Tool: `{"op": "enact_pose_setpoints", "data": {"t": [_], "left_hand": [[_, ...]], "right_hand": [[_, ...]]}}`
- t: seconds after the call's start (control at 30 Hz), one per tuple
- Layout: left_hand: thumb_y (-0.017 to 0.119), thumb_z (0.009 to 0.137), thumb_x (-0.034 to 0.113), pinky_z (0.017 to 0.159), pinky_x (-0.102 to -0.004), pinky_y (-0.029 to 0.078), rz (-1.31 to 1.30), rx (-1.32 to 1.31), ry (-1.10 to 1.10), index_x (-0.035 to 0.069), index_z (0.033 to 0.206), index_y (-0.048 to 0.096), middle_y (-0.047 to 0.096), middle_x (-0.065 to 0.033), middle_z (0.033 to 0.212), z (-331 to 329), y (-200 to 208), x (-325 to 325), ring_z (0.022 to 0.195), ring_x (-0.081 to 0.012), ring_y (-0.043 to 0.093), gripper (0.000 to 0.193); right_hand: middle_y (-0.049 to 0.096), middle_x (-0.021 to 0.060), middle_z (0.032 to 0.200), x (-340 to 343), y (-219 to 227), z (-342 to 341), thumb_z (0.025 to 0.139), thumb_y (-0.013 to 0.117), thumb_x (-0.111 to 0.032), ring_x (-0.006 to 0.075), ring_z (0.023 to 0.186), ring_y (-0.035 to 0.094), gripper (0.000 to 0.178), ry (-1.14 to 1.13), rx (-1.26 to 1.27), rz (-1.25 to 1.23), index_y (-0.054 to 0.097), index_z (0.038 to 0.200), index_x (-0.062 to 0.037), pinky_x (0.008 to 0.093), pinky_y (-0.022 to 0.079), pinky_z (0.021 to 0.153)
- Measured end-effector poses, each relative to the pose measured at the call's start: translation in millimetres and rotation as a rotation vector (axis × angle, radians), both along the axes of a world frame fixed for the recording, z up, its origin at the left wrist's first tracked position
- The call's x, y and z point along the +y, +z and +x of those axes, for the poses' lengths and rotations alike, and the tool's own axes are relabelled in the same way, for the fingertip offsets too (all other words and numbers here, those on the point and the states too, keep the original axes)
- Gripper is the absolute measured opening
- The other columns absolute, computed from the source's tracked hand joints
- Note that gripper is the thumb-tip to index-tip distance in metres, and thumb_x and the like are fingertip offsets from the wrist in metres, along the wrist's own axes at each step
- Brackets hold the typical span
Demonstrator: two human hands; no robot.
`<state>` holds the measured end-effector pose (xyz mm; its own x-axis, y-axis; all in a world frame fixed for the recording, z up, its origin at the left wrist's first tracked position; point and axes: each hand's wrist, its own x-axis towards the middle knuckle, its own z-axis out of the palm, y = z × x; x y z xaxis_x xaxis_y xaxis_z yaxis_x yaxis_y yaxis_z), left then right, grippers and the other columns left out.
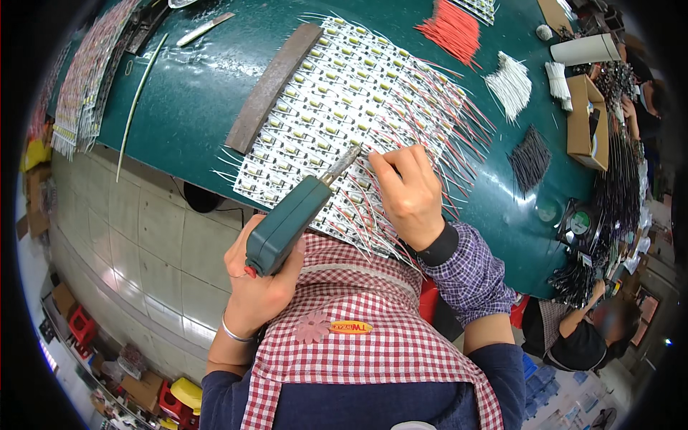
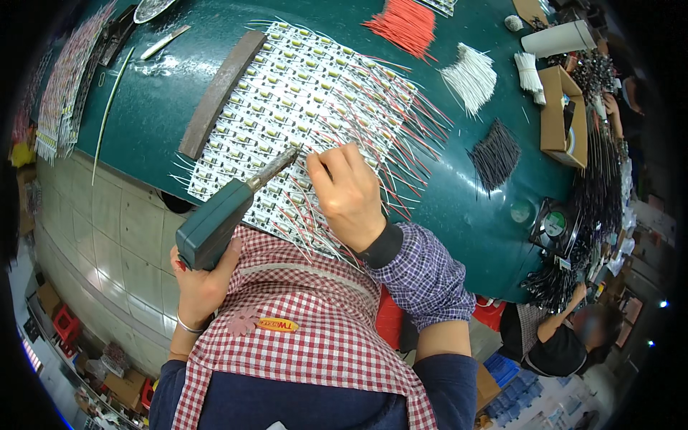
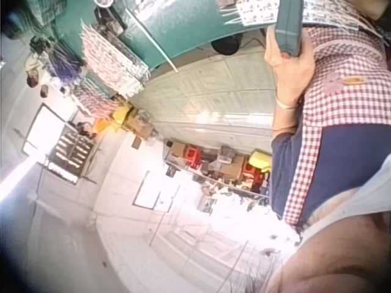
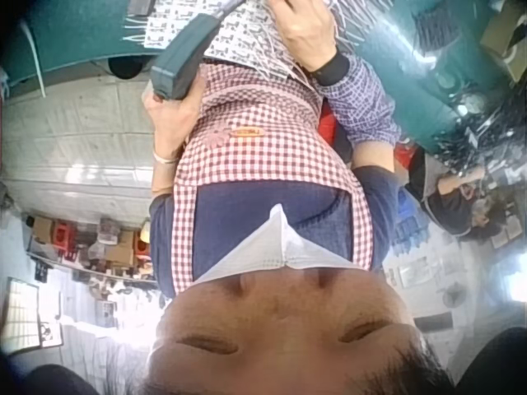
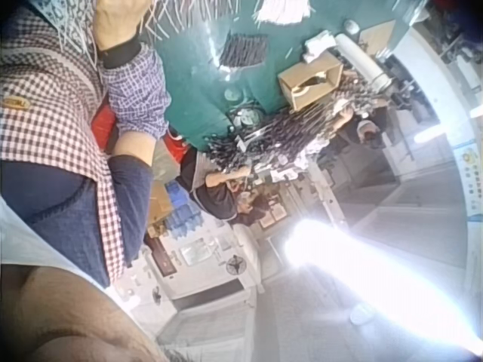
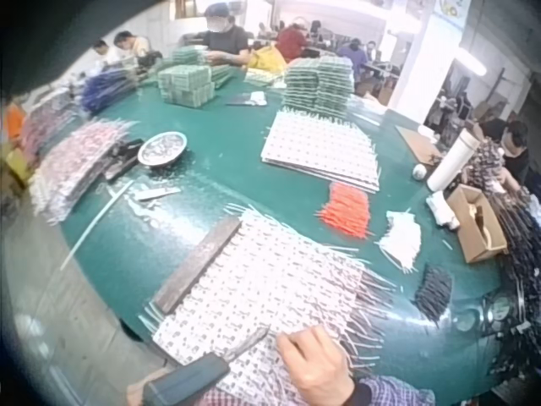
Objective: The person solders wires onto an electronic circuit board using a handheld soldering tool. Then, the person places the soldering tool down and presses the board with a thin stick.
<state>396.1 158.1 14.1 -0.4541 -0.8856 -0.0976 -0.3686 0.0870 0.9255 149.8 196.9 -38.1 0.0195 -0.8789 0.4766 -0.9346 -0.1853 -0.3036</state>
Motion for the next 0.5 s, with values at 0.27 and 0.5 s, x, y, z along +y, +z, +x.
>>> {"op": "enact_pose_setpoints", "data": {"t": [0.27, 0.5], "left_hand": [[0.073, 0.081, -0.004, 0.065, -0.0319, 0.051, -0.014, -0.031, -0.022, -0.003, 0.099, 0.069, 0.065, -0.0127, 0.090, 1.6, 2.9, -0.6, 0.072, -0.0240, 0.065, 0.018], [0.075, 0.079, -0.007, 0.072, -0.0285, 0.054, -0.066, 0.034, -0.009, -0.007, 0.102, 0.069, 0.071, -0.0126, 0.096, 5.9, 5.2, 1.8, 0.080, -0.0172, 0.068, 0.023]], "right_hand": [[0.057, 0.0092, 0.090, -0.7, -0.9, 1.5, 0.073, 0.065, 0.001, 0.0255, 0.082, 0.056, 0.031, -0.008, 0.018, 0.003, 0.067, 0.104, 0.0032, 0.0342, 0.050, 0.064], [0.057, 0.0095, 0.090, 1.4, 1.4, 3.9, 0.073, 0.065, 0.002, 0.0260, 0.082, 0.056, 0.031, -0.015, 0.012, 0.003, 0.067, 0.104, 0.0031, 0.0340, 0.050, 0.064]]}}
